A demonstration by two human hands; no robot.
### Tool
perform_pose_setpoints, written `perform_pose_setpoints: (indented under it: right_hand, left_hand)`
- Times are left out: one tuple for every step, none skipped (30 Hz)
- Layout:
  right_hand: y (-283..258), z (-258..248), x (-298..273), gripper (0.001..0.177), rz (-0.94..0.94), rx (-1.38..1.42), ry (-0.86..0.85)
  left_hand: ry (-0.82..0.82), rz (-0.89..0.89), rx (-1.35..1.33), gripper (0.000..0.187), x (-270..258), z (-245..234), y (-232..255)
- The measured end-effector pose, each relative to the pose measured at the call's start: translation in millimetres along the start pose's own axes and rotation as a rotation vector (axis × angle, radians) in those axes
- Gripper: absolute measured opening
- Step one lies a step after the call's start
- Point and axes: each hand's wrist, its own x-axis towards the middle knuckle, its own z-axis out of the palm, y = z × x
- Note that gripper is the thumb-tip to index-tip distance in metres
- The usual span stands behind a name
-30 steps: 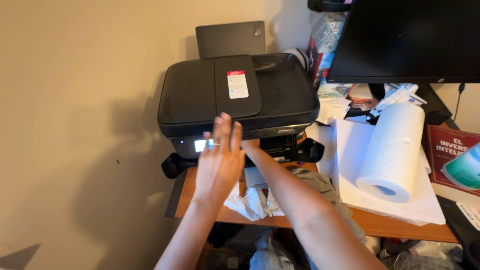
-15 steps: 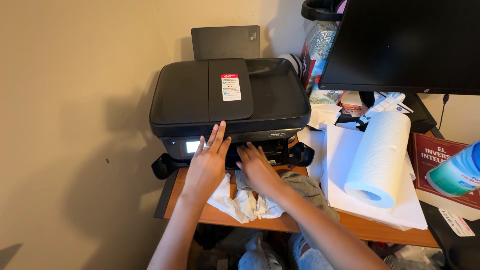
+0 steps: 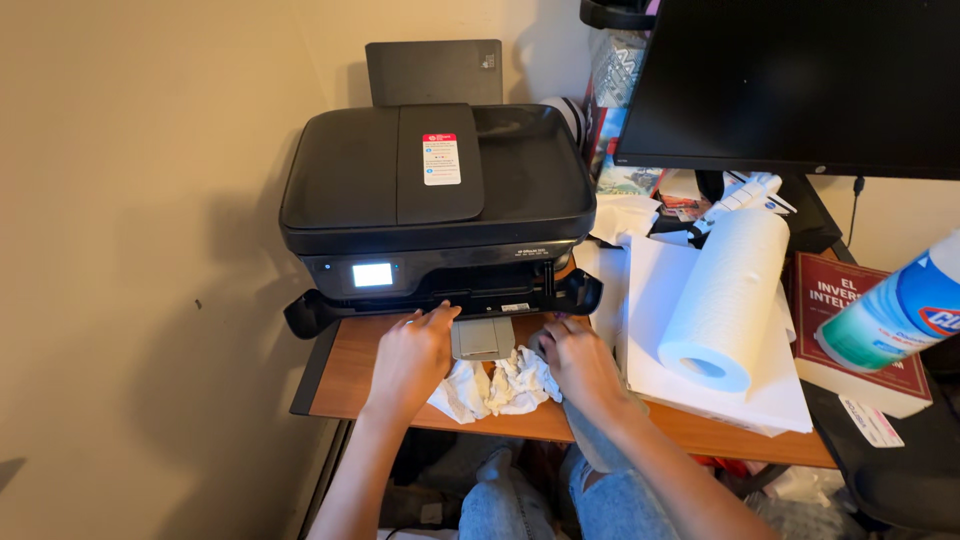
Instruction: The person cleans the exterior and interior of a printer using a spray bottle and paper towels. They wipe the top and sides, open the front panel, remove an ink cartridge, wipe the interior, and then reinsert the cartridge before closing the panel.
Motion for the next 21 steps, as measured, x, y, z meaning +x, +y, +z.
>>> perform_pose_setpoints:
  right_hand:
    - [-4.7, -3.4, -0.2, 0.02, -0.011, 0.022, 0.036]
    - [-9.2, -6.4, 1.9, 0.018, 0.002, 0.08, 0.061]
    - [-12.9, -9.8, 5.1, 0.017, 0.018, 0.137, 0.087]
    - [-16.4, -12.8, 9.0, 0.016, 0.033, 0.193, 0.112]
    - [-19.4, -15.5, 13.2, 0.018, 0.101, 0.225, 0.112]
    - [-21.6, -17.9, 19.0, 0.02, 0.169, 0.257, 0.11]
    - [-23.0, -20.2, 25.7, 0.023, 0.238, 0.288, 0.11]
    - [-23.6, -22.7, 32.8, 0.03, 0.109, 0.232, 0.2]
    - [-24.5, -24.7, 40.8, 0.037, -0.021, 0.177, 0.288]
    - [-25.0, -26.3, 49.3, 0.045, -0.151, 0.122, 0.376]
    - [-24.6, -27.5, 59.4, 0.056, -0.193, 0.07, 0.337]
    - [-22.9, -28.5, 72.0, 0.068, -0.235, 0.018, 0.298]
    - [-21.1, -28.7, 83.3, 0.08, -0.273, -0.035, 0.258]
    - [-20.6, -26.4, 93.4, 0.086, -0.279, -0.092, 0.192]
    - [-20.7, -22.9, 103.9, 0.091, -0.285, -0.149, 0.128]
    - [-20.2, -20.3, 111.1, 0.097, -0.292, -0.206, 0.065]
    - [-18.9, -18.7, 116.6, 0.096, -0.33, -0.248, 0.078]
    - [-17.2, -17.7, 121.2, 0.094, -0.369, -0.289, 0.09]
    - [-15.5, -16.7, 125.8, 0.093, -0.409, -0.33, 0.104]
    - [-12.5, -17.2, 129.8, 0.09, -0.409, -0.351, 0.061]
    - [-8.5, -19.1, 132.3, 0.087, -0.409, -0.37, 0.015]
  left_hand:
    - [-0.068, -0.116, 0.012, 0.031, -1.6, -3.4, 1.4]
    - [0.079, -0.135, -0.042, 0.027, -3.8, -8.2, 1.1]
    - [0.226, -0.154, -0.097, 0.023, -7.5, -15.0, -1.1]
    - [0.373, -0.172, -0.151, 0.02, -9.3, -21.8, -4.1]
    - [0.413, -0.246, -0.168, 0.031, -9.2, -28.5, -8.1]
    - [0.454, -0.32, -0.185, 0.045, -8.7, -36.0, -13.4]
    - [0.493, -0.393, -0.202, 0.059, -7.5, -42.2, -18.1]
    - [0.478, -0.301, -0.168, 0.076, -6.5, -47.4, -22.4]
    - [0.462, -0.208, -0.132, 0.094, -4.8, -52.8, -27.6]
    - [0.445, -0.116, -0.097, 0.112, -1.3, -55.3, -31.8]
    - [0.317, -0.143, 0.019, 0.12, 4.0, -54.6, -35.1]
    - [0.188, -0.171, 0.134, 0.127, 10.7, -52.5, -39.0]
    - [0.056, -0.198, 0.245, 0.134, 15.6, -49.6, -43.0]
    - [0.05, -0.136, 0.33, 0.133, 19.1, -47.1, -48.0]
    - [0.049, -0.071, 0.414, 0.131, 24.8, -44.9, -54.0]
    - [0.048, -0.007, 0.499, 0.13, 29.9, -42.6, -59.6]
    - [0.076, 0.038, 0.547, 0.128, 34.9, -40.8, -64.8]
    - [0.105, 0.083, 0.594, 0.126, 39.8, -39.7, -69.5]
    - [0.135, 0.127, 0.644, 0.124, 44.1, -39.8, -74.3]
    - [0.091, 0.124, 0.713, 0.126, 48.8, -40.4, -78.0]
    - [0.043, 0.118, 0.782, 0.127, 52.9, -41.0, -80.3]
